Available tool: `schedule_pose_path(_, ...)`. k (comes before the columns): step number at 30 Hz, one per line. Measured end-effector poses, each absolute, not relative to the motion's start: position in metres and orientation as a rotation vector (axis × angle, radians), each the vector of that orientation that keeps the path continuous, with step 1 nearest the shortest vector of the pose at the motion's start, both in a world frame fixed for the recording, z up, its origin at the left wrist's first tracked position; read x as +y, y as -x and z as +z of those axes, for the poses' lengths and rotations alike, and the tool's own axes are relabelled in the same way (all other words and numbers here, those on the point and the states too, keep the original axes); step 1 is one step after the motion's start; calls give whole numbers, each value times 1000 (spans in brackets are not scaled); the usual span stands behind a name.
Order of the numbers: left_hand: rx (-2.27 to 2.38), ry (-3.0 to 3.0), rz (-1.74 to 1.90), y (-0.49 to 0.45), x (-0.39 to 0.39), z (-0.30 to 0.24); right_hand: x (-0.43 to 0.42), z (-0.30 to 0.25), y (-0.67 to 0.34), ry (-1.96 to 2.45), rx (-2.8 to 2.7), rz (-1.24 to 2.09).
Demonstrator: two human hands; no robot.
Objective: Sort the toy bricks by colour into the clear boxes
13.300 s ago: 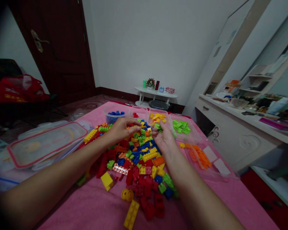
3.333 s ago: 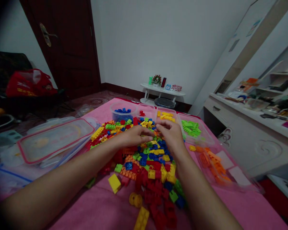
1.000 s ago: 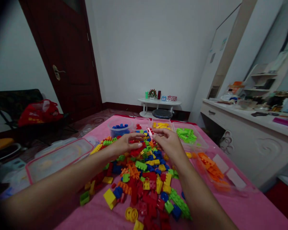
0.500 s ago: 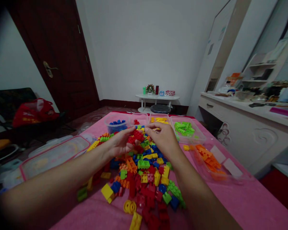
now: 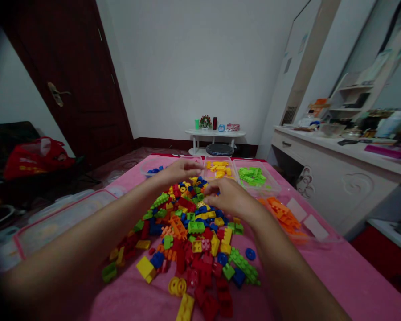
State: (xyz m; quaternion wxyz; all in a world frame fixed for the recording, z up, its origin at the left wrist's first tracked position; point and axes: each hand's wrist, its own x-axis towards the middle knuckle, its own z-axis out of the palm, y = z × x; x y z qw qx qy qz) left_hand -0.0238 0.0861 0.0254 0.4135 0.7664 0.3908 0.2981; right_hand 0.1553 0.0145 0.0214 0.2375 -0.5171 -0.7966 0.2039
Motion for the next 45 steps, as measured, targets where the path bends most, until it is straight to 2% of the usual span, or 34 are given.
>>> schedule_pose_path(2,791,-2163,486,21,53,15,12,20,-159,1561,-2355,576)
schedule_pose_path(4,784,-2400,381,20,20,10,10,19,-162,1668,-2464,621)
schedule_pose_path(9,694,-2658,307,24,-45,10,12,19,-170,1705,-2499,597)
schedule_pose_path(16,190,-3099,258,22,-86,-22,14,16,-165,1689,-2530,507)
schedule_pose_path(21,267,-3239,341,20,-69,-43,15,13,-162,1680,-2521,525)
schedule_pose_path(26,487,-3284,405,18,-28,-35,17,12,-165,1647,-2531,490)
schedule_pose_path(31,928,-2991,512,25,31,-25,20,10,-169,1686,-2481,378)
schedule_pose_path(35,945,-2740,501,35,65,-29,23,7,-171,1718,-2468,407)
schedule_pose_path(41,1043,-2524,816,57,72,-31,16,10,-163,1699,-2567,628)
schedule_pose_path(45,1150,-2521,755,68,65,-19,4,13,-143,1837,-2633,481)
